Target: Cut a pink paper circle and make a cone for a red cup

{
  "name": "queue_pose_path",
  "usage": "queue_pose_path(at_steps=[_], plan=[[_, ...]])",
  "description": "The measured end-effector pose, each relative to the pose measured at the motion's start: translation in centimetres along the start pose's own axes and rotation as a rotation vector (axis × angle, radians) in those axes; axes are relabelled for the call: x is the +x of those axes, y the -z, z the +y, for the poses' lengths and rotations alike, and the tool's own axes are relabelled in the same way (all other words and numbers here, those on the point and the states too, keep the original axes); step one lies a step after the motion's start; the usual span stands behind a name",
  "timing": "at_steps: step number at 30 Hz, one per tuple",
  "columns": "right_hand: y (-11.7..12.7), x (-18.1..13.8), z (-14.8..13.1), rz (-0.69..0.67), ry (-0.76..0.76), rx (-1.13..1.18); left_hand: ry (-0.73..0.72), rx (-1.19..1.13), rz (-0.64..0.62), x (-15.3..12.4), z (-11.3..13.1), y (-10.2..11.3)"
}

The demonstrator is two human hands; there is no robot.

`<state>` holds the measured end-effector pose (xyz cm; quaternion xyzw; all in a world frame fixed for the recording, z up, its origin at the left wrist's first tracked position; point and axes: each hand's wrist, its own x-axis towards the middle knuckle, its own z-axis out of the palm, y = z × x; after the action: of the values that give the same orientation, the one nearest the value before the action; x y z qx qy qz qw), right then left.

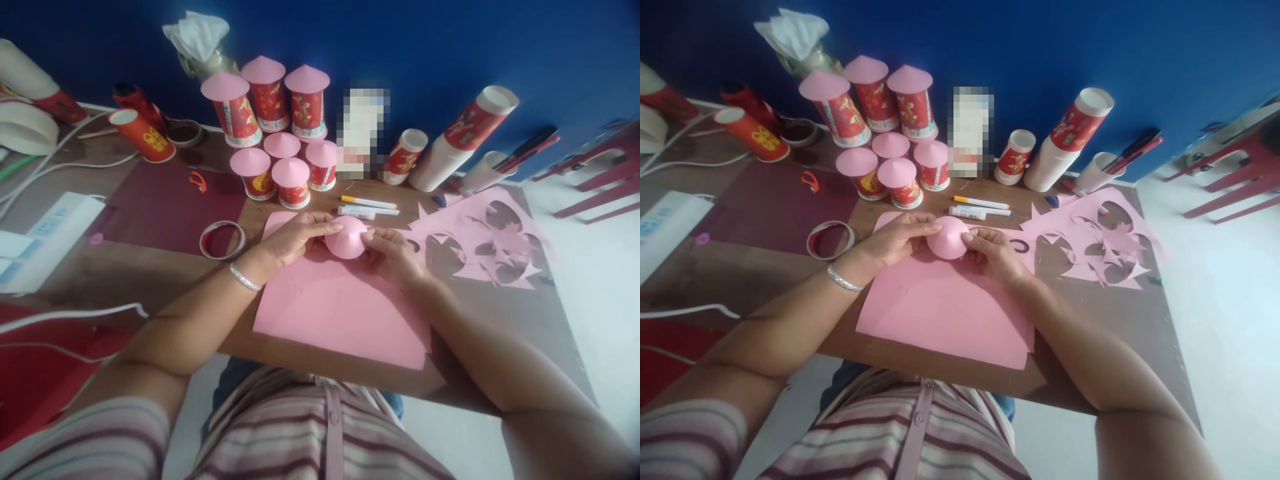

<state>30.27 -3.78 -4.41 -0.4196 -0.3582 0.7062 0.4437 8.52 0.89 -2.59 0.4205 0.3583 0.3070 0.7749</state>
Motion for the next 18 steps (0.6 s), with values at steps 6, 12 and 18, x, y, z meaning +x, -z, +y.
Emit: queue_pose_path(at_steps=[6,12,18], plan=[[0.3,0.1,0.3,-0.023,0.023,-0.038,-0.022,0.049,0.073,-0.2,0.5,0.1],[0.2,0.0,0.4,-0.047,0.056,-0.114,-0.074,0.081,0.097,-0.8,1.6,1.1],[0.6,-0.1,0.6,-0.056,0.041,-0.199,-0.140,0.330,0.268,-4.4,2.8,4.7]])
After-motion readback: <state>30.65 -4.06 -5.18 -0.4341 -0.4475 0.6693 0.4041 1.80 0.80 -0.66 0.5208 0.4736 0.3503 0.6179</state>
